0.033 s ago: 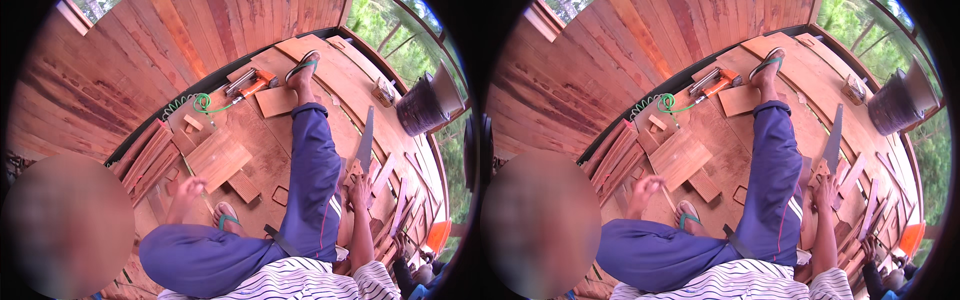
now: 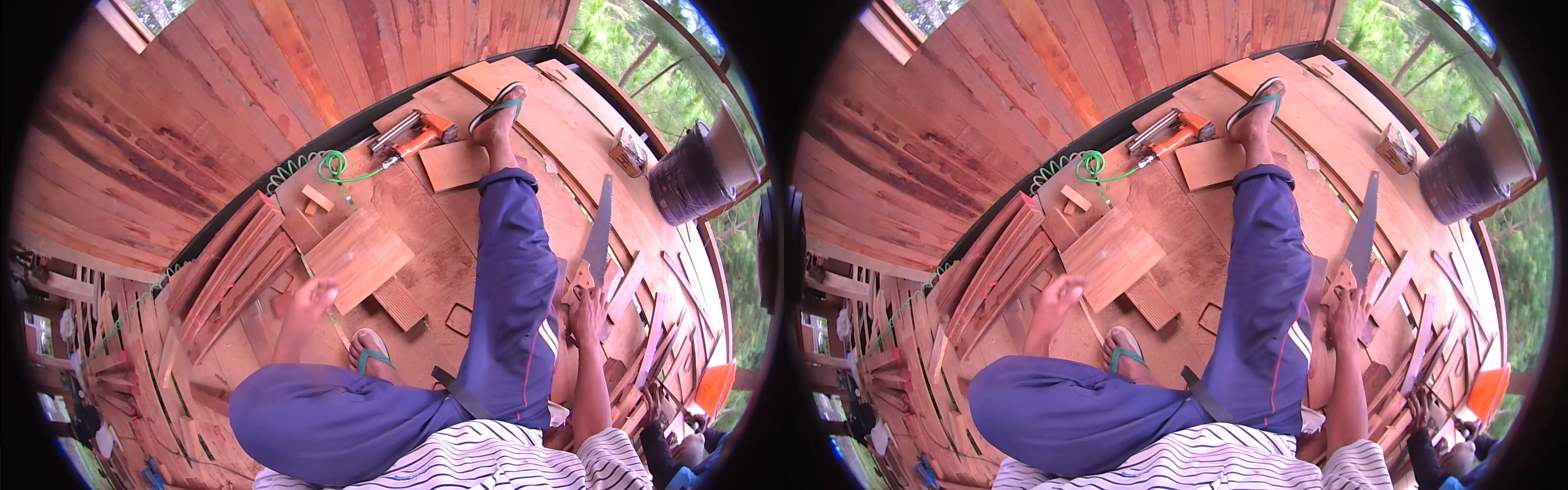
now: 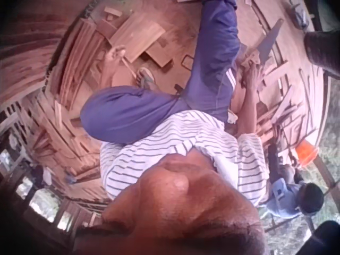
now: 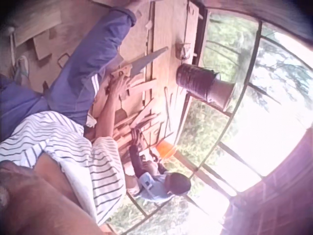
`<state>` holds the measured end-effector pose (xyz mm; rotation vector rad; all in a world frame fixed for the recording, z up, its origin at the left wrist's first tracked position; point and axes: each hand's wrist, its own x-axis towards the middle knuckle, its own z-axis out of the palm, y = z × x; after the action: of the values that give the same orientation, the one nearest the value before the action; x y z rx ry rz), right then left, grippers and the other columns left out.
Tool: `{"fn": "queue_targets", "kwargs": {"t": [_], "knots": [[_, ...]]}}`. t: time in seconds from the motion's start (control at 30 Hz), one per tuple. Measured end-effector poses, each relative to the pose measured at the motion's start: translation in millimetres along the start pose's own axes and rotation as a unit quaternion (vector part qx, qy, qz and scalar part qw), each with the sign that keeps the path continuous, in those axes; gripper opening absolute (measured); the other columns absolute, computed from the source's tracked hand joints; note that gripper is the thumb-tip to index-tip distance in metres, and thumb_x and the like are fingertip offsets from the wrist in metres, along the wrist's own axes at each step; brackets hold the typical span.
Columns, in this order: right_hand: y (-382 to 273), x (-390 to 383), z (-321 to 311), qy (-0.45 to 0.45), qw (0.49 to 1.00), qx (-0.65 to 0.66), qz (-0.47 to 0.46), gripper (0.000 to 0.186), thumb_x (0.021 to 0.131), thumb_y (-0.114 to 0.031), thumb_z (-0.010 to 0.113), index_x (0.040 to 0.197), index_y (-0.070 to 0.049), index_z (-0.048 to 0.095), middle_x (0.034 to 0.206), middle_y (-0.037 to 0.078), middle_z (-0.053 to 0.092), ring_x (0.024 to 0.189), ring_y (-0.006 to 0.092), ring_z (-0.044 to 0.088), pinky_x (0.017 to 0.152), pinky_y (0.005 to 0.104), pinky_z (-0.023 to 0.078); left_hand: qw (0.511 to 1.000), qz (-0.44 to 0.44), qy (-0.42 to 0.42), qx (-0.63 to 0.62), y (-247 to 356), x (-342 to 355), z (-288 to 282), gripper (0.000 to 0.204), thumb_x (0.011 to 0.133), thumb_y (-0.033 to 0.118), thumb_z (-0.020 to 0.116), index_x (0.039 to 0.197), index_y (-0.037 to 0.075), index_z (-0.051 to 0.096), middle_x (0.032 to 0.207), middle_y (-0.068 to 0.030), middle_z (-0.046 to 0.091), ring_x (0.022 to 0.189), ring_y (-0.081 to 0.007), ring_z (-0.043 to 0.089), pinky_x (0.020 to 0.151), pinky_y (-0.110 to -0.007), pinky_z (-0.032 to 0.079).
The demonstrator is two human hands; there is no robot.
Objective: The person measures and marks wooden planks using a metal ruler and a pencil. They repeatedly position the ruler, draw lines, and adjust the wood pieces on the floor.
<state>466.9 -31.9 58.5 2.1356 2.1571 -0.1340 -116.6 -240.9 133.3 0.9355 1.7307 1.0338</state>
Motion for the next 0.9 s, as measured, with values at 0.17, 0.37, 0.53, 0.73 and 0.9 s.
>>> {"fn": "queue_targets", "kwargs": {"t": [0.17,0.37,0.53,0.73,0.9], "knots": [[3,-2,12,-0.01,0.997,-0.047,-0.054,0.071,0.085,-0.026,0.077,0.148,-0.01,0.05,0.134,0.013,0.063,0.129,0.0295,0.057,0.11,0.0472,0.039,0.934,0.105,0.145,0.31,-20,111,21,0.092,0.081,0.058,0.081,0.147,0.002,0.05,0.154,-0.025,0.047,0.144,-0.0398,0.043,0.119,-0.054,0.033],[27,18,16,0.053,0.999,-0.005,0.005,0.051,0.089,-0.023,0.074,0.134,-0.004,0.059,0.117,0.019,0.069,0.115,0.0373,0.065,0.104,0.0545,0.045,0.86,0.035,0.164,0.481,-47,146,61,0.131,0.064,0.084,0.075,0.162,0.011,0.029,0.164,-0.0246,0.03,0.151,-0.0411,0.031,0.119,-0.073,0.016],[1,6,-48,0.196,0.931,0.307,0.026,0.041,0.103,-0.04,0.065,0.107,0.0,0.067,0.074,0.016,0.061,0.066,0.0262,0.057,0.063,0.0426,0.046,0.878,0.021,0.173,0.446,-41,155,34,0.122,0.063,0.08,0.08,0.154,0.008,0.042,0.151,-0.0218,0.045,0.141,-0.0388,0.041,0.117,-0.068,0.025],[-65,-59,-117,0.225,0.824,0.508,-0.112,0.023,0.101,-0.019,0.069,0.109,0.002,0.067,0.096,0.009,0.068,0.091,0.0202,0.064,0.083,0.0357,0.051,0.866,0.067,0.203,0.452,-36,176,50,0.107,0.065,0.075,0.082,0.141,0.005,0.056,0.14,-0.0181,0.056,0.137,-0.0382,0.046,0.116,-0.065,0.028],[-152,-81,-115,0.114,0.77,0.596,-0.198,0.028,0.099,-0.015,0.071,0.12,0.003,0.064,0.097,0.011,0.072,0.088,0.0184,0.069,0.082,0.0328,0.056,0.826,0.321,0.053,0.461,-20,141,115,0.093,0.074,0.081,0.069,0.12,0.001,0.071,0.137,-0.0198,0.059,0.138,-0.041,0.046,0.122,-0.069,0.016]]}}
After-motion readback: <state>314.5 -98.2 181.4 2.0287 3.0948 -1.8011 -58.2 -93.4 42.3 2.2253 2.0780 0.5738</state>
